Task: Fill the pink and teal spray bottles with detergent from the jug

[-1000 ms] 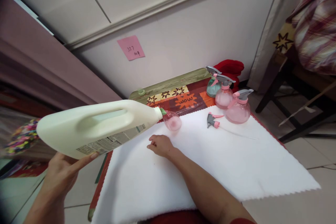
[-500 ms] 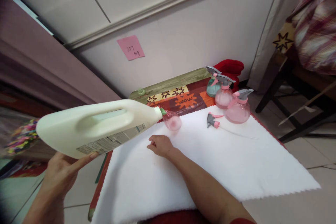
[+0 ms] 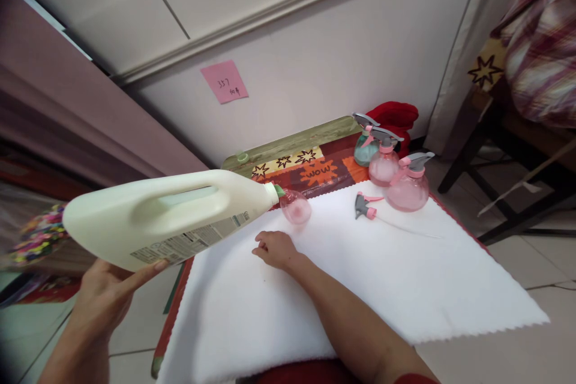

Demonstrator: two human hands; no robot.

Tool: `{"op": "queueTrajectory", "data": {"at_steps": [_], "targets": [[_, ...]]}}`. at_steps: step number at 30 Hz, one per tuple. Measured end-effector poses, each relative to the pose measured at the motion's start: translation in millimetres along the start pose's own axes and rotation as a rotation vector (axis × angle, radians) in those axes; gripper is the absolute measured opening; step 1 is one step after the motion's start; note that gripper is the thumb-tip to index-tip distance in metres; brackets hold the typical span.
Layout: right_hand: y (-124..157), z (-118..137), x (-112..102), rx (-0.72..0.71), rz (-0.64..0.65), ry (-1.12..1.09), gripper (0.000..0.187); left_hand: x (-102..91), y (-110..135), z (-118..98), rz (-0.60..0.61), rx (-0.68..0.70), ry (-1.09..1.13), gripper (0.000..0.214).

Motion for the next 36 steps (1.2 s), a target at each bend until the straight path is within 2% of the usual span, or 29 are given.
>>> {"op": "queueTrajectory", "data": {"at_steps": [12,15,21,23,27,36], "targets": [[0.0,0.5,-0.9,-0.013,-0.027,-0.005,0.023,2.7,0.9,-4.9,0.005,0.011,-0.01,0.077],[-1.6,5.2,-6.9,-0.018,-0.101,-0.067,0.021,2.3,0.6,-3.1,0.002,-0.008,0.0,0.074],[-7.7,5.5,-33.9,0.004,-0.445,-0.388,0.022,1.0,-0.2,-1.3,0.007,-0.017,0.014,0.076],[-8.7,3.6,-39.3,0.008,-0.516,-0.475,0.023,1.7,-0.2,-2.2,0.017,-0.015,0.018,0.075],[-7.8,6.9,-44.6,-0.01,-0.558,-0.568,0.029,1.7,-0.6,-2.4,0.033,-0.009,-0.002,0.076],[-5.1,12.6,-47.4,-0.024,-0.569,-0.593,0.039,1.2,-2.1,-4.6,0.026,0.008,-0.019,0.077]]}}
Point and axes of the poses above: each hand's wrist, its own y-axis away from the middle knuckle, its own x-axis out of the palm, z = x × y, the point moved 7 cm from there along -y, towards the middle knuckle, and after that the axes turned 14 degrees about -z, right-handed, at the moved point
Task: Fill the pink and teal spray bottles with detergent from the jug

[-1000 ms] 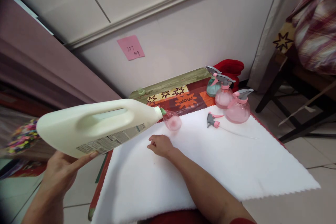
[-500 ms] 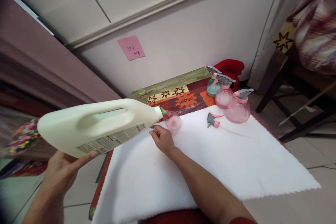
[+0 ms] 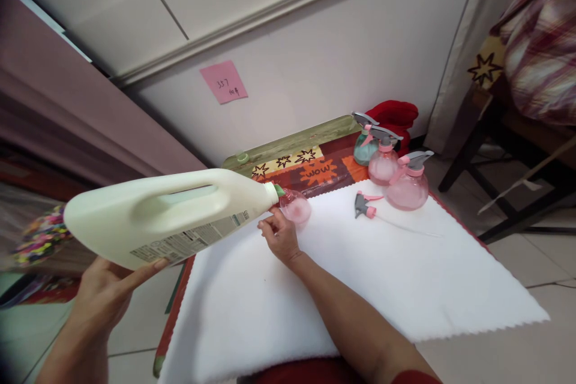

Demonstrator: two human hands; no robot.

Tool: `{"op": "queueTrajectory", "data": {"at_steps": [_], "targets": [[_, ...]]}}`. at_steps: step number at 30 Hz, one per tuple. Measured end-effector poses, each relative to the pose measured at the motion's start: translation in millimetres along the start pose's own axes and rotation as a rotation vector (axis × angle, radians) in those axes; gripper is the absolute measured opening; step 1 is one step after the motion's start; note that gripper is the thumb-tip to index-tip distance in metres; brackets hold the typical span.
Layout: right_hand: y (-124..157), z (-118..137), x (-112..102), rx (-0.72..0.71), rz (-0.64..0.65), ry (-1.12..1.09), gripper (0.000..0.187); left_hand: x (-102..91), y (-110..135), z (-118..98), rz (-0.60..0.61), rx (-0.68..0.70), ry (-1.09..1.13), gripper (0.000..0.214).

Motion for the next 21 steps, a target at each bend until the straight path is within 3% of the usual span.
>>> {"op": "queueTrajectory", "data": {"at_steps": [21], "targets": [[-0.5,4.1,-0.7,0.008,0.013,-0.021,0.039,0.1,-1.7,3.2,0.011,-0.006,0.003,0.078]]}}
Point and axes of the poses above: each hand's wrist, its own y-axis away from the middle knuckle, its own x-axis out of the palm, z = x × y, the point moved 7 cm from there along -y, towards the middle knuckle, and after that the axes turned 14 degrees about -z, right-handed, at the moved point
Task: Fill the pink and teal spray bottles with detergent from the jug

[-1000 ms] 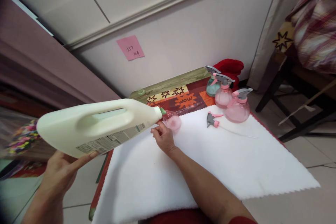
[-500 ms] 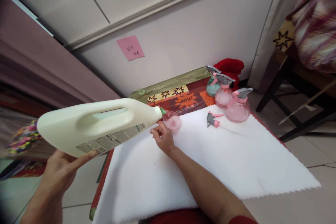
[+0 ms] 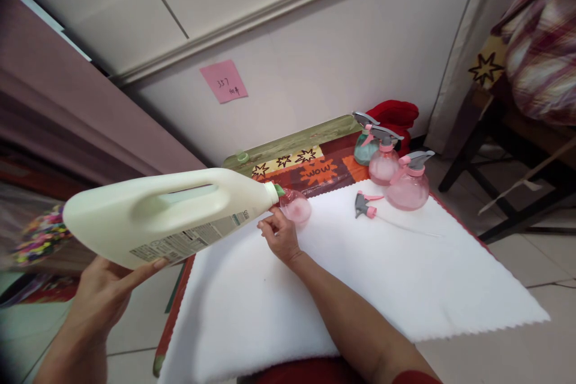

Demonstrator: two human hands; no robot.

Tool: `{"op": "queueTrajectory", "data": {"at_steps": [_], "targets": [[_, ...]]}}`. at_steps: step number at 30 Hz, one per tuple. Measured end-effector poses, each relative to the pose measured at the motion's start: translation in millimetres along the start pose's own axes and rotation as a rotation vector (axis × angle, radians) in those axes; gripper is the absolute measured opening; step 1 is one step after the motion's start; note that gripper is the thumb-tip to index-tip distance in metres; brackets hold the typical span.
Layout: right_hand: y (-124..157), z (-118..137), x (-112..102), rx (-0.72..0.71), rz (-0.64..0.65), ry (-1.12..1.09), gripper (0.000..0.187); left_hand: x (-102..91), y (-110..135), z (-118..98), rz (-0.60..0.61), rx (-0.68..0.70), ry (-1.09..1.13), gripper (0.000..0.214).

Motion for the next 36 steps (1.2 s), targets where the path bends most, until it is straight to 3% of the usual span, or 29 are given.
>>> {"op": "queueTrajectory", "data": {"at_steps": [14,36], "targets": [[2.5,0.0,2.0,-0.026,0.031,-0.012,0.039,4.3,1.1,-10.5,0.013,0.021,0.013,0.077],[1.7,-2.9,3.8,-0.013,0.064,-0.089,0.044,-3.1,-3.9,-8.7,0.005,0.035,0.001,0.071]]}}
Point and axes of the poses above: each hand's wrist, its own y-axis away from the middle knuckle, its own x-axis out of the palm, z = x × y, the point moved 7 cm from there along -y, towards the middle knuckle, and after that the axes turned 14 degrees about -z, right-handed, at the moved point
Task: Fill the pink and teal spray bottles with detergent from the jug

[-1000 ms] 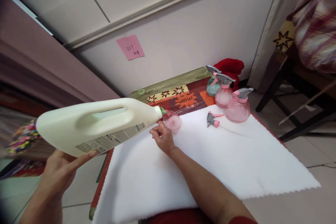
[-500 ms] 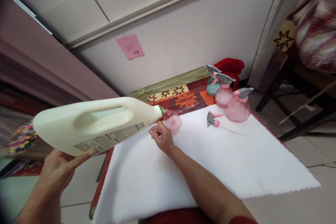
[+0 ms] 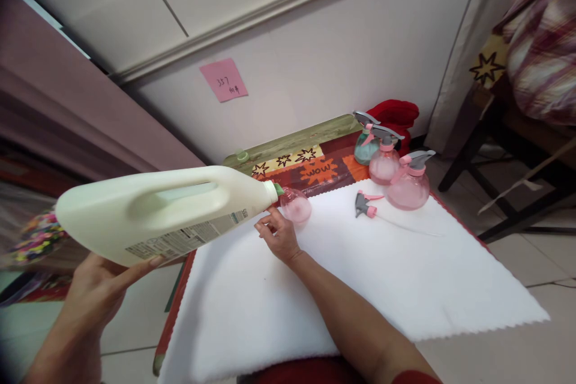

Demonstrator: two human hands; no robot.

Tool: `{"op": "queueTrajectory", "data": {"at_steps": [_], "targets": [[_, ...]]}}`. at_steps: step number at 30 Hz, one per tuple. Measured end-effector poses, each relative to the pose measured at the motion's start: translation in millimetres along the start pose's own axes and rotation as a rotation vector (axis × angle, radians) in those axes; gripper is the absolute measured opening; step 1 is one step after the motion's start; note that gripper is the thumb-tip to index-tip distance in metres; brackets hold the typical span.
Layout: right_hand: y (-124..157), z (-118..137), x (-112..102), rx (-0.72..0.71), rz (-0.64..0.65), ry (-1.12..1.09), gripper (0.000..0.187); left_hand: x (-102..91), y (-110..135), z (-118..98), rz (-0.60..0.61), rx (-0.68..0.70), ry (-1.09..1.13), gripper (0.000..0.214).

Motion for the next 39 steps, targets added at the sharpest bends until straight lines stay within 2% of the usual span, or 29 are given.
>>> {"op": "queueTrajectory", "data": {"at_steps": [6,14,39], "targets": [[0.0,0.1,-0.2,0.016,-0.008,-0.012,0.045,-1.6,-2.0,0.4,0.0,0.003,-0.049,0.061],[-0.7,2.2,0.8,0.032,0.006,-0.006,0.039,-1.9,-2.4,-0.3,0.001,0.021,-0.047,0.059],[-0.3,0.0,1.0,0.036,0.004,-0.005,0.04,-3.0,-3.9,-1.8,-0.002,0.03,-0.065,0.066]]}}
Point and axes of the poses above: each hand's wrist, its own y-axis away from the middle knuckle, its own x-axis out of the palm, z = x × y, the point moved 7 cm from there along -y, towards the middle knuckle, and after that the axes turned 14 degrees about -z, right-handed, at the moved point
